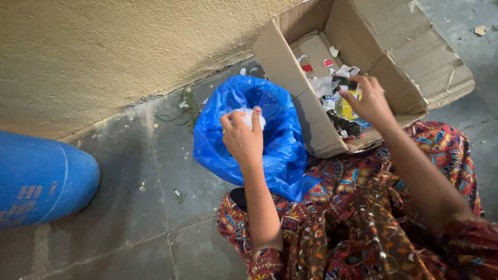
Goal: The person sits on the floor and transfers small pieces of waste from a blue plastic bag into a cardboard box. They handle items one at a time, including paper, plastic wrappers, and other debris, placing them into the box.
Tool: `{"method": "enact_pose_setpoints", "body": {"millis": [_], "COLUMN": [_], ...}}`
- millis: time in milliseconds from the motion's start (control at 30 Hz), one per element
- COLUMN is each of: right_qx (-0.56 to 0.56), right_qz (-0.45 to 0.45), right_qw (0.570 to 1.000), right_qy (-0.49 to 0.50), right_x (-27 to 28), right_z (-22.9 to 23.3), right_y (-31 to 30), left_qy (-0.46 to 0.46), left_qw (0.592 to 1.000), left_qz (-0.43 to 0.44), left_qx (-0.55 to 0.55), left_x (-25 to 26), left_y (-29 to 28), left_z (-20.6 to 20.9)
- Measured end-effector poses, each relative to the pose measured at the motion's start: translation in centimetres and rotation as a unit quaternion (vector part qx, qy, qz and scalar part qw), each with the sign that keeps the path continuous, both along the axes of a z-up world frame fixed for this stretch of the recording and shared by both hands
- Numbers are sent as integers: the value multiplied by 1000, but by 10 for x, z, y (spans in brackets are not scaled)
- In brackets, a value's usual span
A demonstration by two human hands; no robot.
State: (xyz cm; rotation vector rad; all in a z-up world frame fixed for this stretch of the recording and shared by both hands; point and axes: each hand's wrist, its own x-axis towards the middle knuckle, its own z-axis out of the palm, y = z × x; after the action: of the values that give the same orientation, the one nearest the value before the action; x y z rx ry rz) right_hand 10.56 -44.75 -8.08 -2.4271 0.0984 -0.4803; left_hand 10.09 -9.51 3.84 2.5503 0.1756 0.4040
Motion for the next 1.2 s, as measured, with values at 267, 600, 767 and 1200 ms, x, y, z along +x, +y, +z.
{"method": "enact_pose_setpoints", "body": {"millis": [267,600,767,1200], "right_qx": [27,315,182,90], "right_qz": [-66,103,118,-12], "right_qw": [977,942,957,985], "right_qy": [203,-49,-193,-145], "right_x": [13,-14,-19,22], "right_z": [-80,50,107,32], "right_y": [-56,-26,54,102], "left_qy": [217,238,255,137], "left_qw": [960,895,898,956], "left_qz": [-141,-369,-355,-259], "left_qx": [109,77,53,-9], "left_x": [4,-3,-24,-26], "left_y": [-15,-38,-32,27], "left_z": [-25,-72,-11,-10]}}
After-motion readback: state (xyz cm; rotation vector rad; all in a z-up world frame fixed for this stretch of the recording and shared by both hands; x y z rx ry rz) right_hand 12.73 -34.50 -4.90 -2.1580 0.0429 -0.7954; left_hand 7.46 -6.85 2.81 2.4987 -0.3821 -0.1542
